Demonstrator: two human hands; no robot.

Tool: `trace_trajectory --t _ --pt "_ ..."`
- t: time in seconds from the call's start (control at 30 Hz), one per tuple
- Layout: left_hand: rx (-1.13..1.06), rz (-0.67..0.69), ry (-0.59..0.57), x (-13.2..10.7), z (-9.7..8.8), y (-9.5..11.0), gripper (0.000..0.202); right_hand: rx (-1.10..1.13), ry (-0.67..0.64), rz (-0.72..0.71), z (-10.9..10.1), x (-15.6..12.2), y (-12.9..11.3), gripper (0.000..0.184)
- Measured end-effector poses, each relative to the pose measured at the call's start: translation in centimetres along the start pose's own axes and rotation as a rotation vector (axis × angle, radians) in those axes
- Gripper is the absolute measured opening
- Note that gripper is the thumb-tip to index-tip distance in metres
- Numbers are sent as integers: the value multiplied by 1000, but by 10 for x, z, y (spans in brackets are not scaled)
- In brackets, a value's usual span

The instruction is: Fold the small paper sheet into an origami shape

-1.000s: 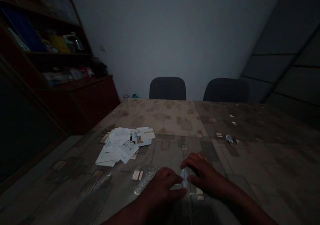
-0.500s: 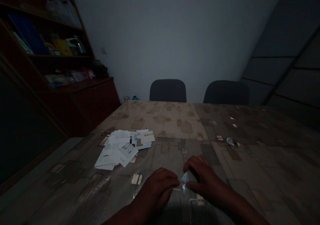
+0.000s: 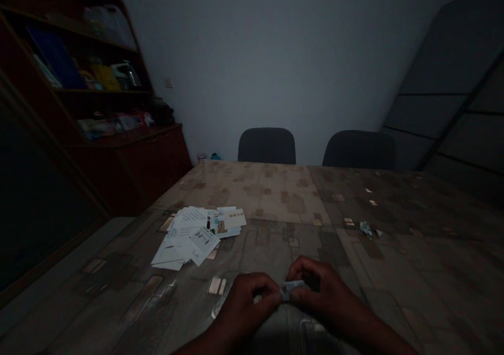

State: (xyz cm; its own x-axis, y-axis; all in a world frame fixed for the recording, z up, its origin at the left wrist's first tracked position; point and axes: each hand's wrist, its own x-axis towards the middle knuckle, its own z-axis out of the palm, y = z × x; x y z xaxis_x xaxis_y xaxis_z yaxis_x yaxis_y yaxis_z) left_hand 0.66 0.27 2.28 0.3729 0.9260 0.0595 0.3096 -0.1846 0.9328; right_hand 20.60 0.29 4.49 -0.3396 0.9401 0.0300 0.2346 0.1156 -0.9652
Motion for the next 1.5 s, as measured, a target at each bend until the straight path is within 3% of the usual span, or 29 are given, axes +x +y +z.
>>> trace_trajectory --t 0.1,0.47,0.73,0.87,0.97,1.07,1.13,1.3,1.4,1.5 --pt "-1 -31 19 0 0 -3 22 43 10 21 0 -1 2 19" --pt "12 58 -7 -3 -1 6 22 27 74 23 4 -1 -2 18" --pt "-49 85 -28 -3 -5 -2 29 86 37 45 -3 -2 5 30" --pt "-113 28 -43 -2 -4 -1 31 147 11 33 -4 0 13 43" --pt "-36 44 -1 -1 -5 1 29 187 25 29 -3 2 15 45" --pt "158 163 122 0 -10 3 25 211 128 22 1 3 14 41" --pt "308 322 200 0 -14 3 22 215 187 24 6 2 11 42" --pt "654 761 261 0 -20 2 19 197 82 112 20 1 4 57" --pt "736 837 259 -2 -19 1 14 195 92 149 25 2 3 52" --pt "617 791 208 -3 -17 0 16 178 125 133 23 3 5 46"
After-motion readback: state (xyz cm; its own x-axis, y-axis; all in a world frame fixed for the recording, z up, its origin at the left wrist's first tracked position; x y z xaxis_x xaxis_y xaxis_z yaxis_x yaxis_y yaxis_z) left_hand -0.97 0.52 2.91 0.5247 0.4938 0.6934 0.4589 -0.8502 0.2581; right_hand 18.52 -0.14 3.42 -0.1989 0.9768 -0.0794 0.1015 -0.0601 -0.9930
